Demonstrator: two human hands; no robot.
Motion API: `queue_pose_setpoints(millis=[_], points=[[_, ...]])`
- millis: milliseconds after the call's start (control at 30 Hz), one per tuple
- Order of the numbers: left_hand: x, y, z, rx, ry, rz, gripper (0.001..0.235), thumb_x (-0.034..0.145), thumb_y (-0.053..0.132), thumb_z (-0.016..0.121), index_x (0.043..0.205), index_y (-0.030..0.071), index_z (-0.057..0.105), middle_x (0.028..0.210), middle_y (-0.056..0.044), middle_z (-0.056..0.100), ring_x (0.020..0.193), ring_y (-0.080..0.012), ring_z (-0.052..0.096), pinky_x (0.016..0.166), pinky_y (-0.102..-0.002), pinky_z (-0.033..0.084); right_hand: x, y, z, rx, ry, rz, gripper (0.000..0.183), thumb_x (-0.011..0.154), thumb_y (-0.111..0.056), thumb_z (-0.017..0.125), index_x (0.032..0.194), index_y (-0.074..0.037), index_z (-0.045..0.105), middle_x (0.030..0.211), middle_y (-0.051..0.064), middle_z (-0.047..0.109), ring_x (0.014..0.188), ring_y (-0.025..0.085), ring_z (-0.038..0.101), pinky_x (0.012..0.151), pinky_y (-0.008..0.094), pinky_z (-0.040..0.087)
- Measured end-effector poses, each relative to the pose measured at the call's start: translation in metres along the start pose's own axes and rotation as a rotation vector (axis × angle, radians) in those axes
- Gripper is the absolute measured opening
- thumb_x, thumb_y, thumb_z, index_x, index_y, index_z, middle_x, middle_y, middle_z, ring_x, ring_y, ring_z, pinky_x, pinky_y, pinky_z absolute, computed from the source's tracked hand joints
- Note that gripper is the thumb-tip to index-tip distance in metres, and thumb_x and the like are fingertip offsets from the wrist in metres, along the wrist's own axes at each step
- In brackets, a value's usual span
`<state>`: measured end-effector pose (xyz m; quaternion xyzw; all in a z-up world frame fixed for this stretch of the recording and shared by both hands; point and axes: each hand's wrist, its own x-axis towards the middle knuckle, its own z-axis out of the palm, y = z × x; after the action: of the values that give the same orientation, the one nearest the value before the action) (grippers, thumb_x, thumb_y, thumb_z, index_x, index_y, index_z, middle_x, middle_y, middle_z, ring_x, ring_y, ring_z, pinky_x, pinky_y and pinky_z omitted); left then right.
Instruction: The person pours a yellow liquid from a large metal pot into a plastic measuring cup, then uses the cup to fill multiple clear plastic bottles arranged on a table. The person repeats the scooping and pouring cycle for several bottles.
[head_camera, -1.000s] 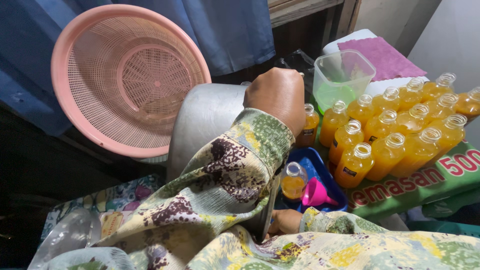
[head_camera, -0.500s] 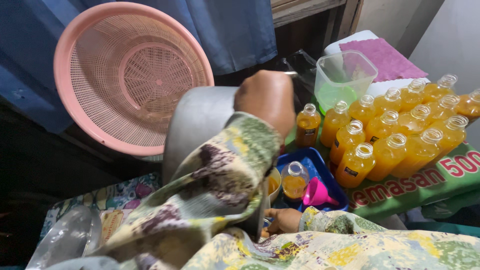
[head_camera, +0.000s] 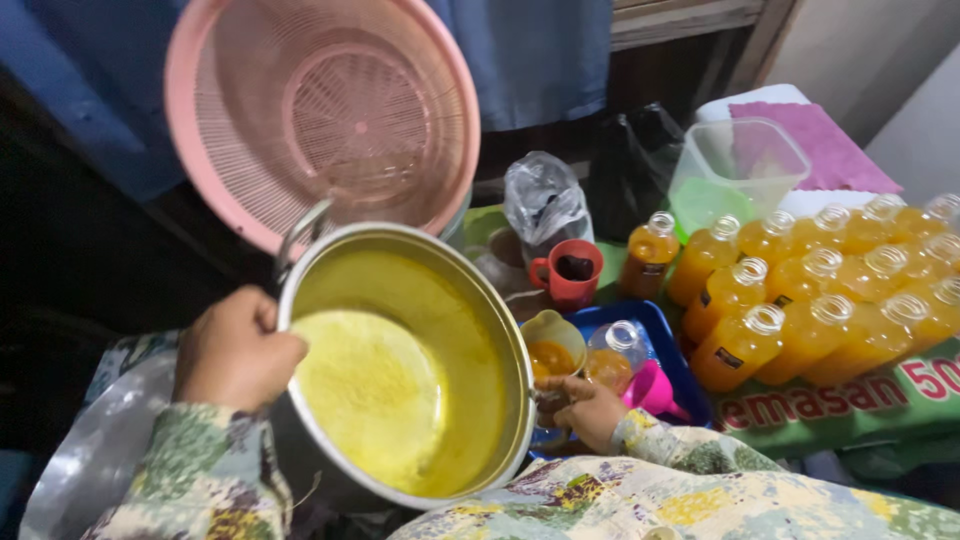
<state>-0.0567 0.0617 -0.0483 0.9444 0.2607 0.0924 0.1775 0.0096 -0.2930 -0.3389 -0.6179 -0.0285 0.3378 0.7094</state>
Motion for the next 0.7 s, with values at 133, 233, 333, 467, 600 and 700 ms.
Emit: queue_pose_setpoints(millis=[133,233,333,467,600,700], points=[[0.006,-0.108,0.053,-0.192,-0.027,-0.3,0.026,0.067,0.011,0.085,0.074,0.0,0.063,0.075,-0.018,0.07,0.068,-0.031,0.067,0.067,-0.044,0.053,-0.002,-0.041,0.023,0.02,0.081,0.05,0.055,0.085,0.013,0.052,0.135,-0.008,0.064,0.106,0.01,0.073,0.099,0.022,0.076,0.078,0.031,0.062],[0.005,-0.174,0.11,-0.46,0.019,-0.431,0.021,0.067,0.002,0.08,0.077,0.0,0.062,0.073,-0.016,0.068,0.063,-0.0289,0.064,0.059,-0.046,0.052,-0.005,-0.068,0.045,-0.075,0.173,0.131,0.042,0.091,0.004,0.059,0.129,-0.013,0.066,0.096,0.005,0.069,0.086,0.017,0.071,0.062,0.033,0.061],[0.001,-0.222,0.153,-0.502,0.084,-0.486,0.021,0.063,0.0,0.081,0.077,0.0,0.065,0.073,-0.014,0.069,0.064,-0.0258,0.064,0.061,-0.043,0.053,0.004,-0.086,0.062,-0.252,0.156,0.005,0.039,0.091,0.001,0.06,0.127,-0.012,0.069,0.089,0.007,0.069,0.071,0.016,0.066,0.057,0.031,0.06],[-0.01,-0.254,0.194,-0.487,0.097,-0.548,0.02,0.065,0.003,0.083,0.076,-0.004,0.068,0.076,-0.017,0.073,0.066,-0.0266,0.067,0.066,-0.042,0.054,0.021,-0.096,0.072,-0.347,0.176,-0.017,0.038,0.089,0.001,0.063,0.123,-0.014,0.07,0.087,0.005,0.069,0.067,0.014,0.065,0.056,0.031,0.058],[-0.008,-0.263,0.209,-0.396,0.092,-0.509,0.025,0.063,0.007,0.087,0.077,-0.004,0.069,0.077,-0.02,0.075,0.07,-0.0288,0.071,0.07,-0.042,0.056,0.028,-0.096,0.078,-0.391,0.217,0.047,0.029,0.096,-0.008,0.061,0.122,-0.017,0.071,0.087,0.006,0.071,0.068,0.014,0.063,0.057,0.031,0.057],[-0.008,-0.26,0.207,-0.268,-0.052,-0.612,0.025,0.067,0.015,0.087,0.078,-0.001,0.072,0.076,-0.02,0.076,0.071,-0.032,0.075,0.072,-0.044,0.058,0.029,-0.093,0.08,-0.385,0.206,0.019,0.037,0.089,0.001,0.062,0.12,-0.016,0.073,0.091,0.002,0.071,0.076,0.012,0.069,0.058,0.031,0.061]])
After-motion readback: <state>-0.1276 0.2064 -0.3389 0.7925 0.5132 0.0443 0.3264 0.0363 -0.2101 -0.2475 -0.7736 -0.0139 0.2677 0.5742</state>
